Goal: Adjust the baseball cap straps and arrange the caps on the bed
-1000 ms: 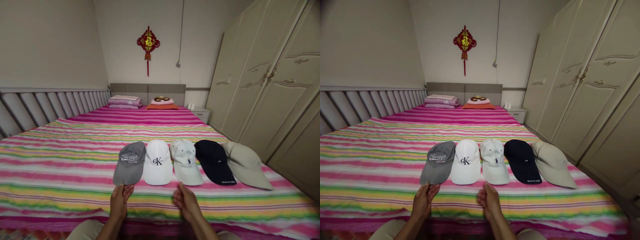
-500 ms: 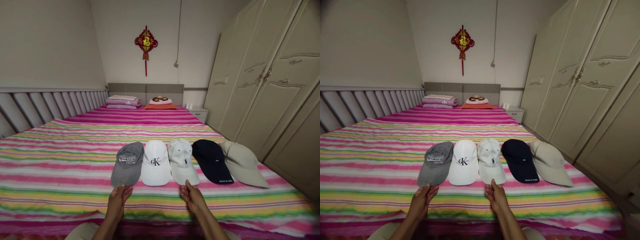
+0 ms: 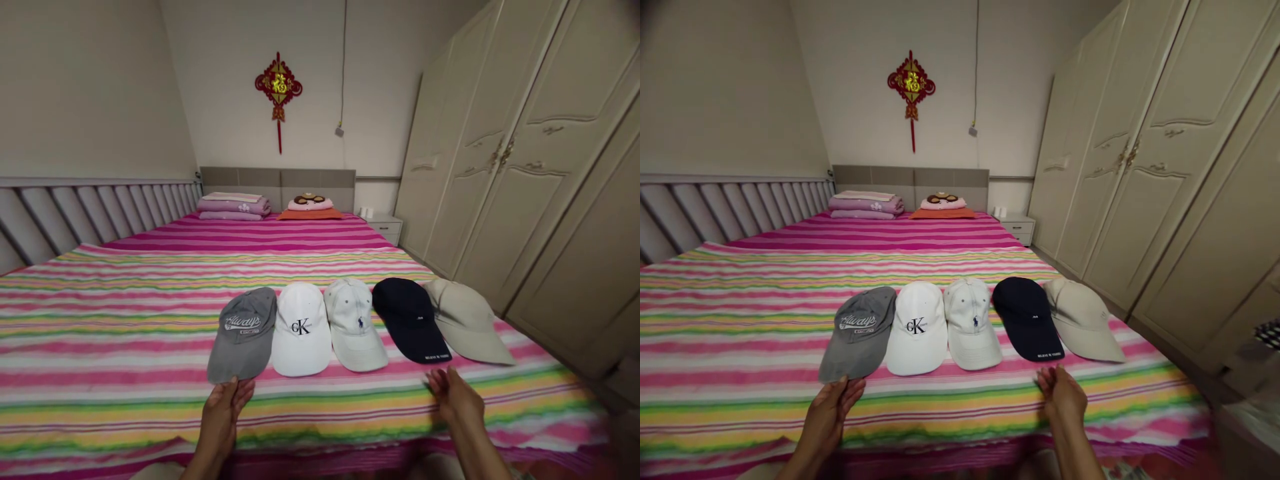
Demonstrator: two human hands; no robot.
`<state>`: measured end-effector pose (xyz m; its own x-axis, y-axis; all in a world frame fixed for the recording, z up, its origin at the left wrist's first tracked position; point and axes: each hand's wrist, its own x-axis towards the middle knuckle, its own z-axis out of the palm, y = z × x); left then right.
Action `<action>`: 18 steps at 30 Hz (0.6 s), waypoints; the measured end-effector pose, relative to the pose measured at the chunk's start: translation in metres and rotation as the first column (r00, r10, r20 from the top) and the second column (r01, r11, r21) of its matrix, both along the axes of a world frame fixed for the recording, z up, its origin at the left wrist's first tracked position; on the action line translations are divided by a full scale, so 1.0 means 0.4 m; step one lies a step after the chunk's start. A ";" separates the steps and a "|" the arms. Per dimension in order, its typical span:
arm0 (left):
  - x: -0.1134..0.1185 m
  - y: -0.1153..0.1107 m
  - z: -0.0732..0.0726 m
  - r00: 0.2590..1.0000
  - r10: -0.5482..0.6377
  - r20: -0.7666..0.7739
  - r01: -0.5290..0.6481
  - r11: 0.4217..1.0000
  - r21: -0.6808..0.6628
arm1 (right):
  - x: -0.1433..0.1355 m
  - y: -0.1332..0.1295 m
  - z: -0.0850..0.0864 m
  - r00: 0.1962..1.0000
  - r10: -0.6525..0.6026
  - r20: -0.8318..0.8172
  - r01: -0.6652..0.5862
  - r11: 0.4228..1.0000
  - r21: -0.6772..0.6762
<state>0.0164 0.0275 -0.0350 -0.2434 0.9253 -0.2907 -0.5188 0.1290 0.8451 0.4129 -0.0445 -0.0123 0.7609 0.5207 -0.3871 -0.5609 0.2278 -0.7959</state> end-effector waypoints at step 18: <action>-0.003 0.001 -0.004 1.000 -0.002 -0.028 0.002 1.000 0.009 | 0.089 -0.011 -0.023 0.981 0.168 0.100 -0.158 0.982 -0.100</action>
